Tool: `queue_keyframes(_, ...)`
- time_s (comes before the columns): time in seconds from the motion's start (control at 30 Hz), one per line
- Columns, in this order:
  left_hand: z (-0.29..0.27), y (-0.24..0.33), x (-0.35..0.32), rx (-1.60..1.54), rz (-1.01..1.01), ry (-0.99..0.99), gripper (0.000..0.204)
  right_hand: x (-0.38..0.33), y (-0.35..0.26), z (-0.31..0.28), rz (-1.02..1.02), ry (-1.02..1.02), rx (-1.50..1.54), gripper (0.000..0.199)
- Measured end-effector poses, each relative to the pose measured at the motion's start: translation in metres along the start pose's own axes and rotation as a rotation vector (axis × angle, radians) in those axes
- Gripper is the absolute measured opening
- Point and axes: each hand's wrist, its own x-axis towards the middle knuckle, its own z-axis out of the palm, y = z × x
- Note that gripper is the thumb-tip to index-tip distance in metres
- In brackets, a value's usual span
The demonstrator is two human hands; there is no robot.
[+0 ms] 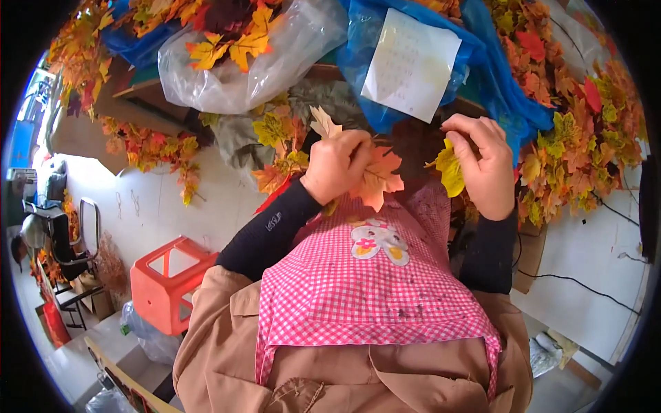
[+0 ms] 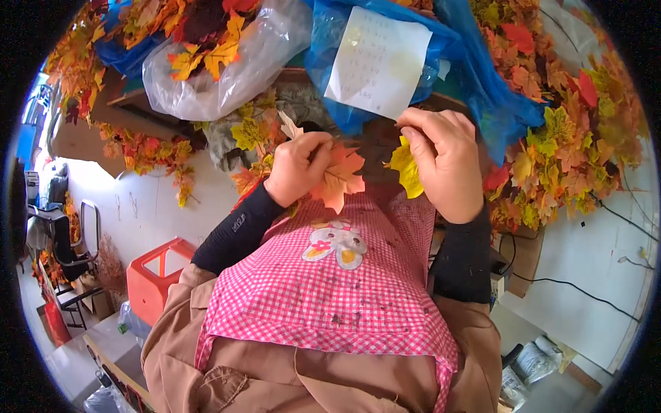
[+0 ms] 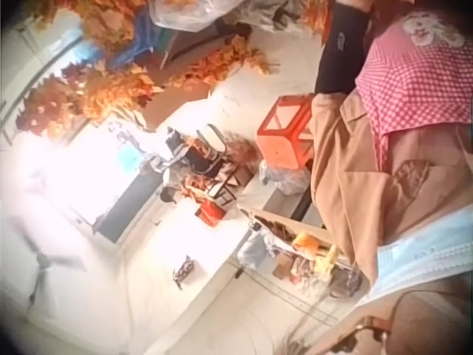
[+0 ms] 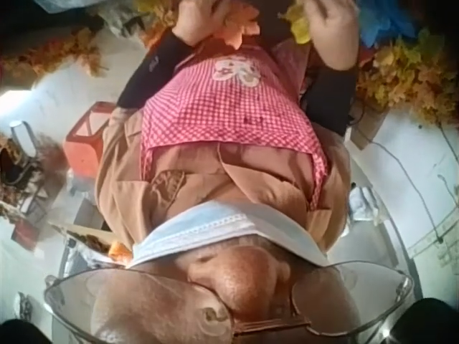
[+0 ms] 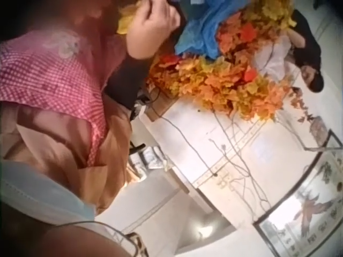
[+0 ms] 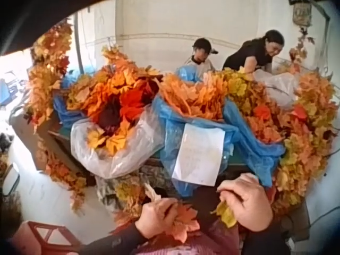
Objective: Assembling a garland of artificial maple leaves by attaching individual leaves to a central plastic stem.
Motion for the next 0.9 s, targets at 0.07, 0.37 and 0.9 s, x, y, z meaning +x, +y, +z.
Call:
queue_keyframes(0.07, -0.001, 0.002, -0.001, -0.029, -0.05, 0.005, 0.012, 0.002, -0.002, 0.014, -0.008, -0.111, 0.08, 0.008)
queue_keyframes(0.37, -0.002, 0.011, -0.004, -0.309, -0.134, -0.059, 0.013, -0.002, 0.004, 0.058, 0.144, -0.289, 0.368, 0.011)
queue_keyframes(0.9, 0.001, 0.01, -0.008, -0.323, -0.207, -0.136, 0.011, -0.005, 0.002, 0.072, -0.011, -0.262, 0.165, 0.01)
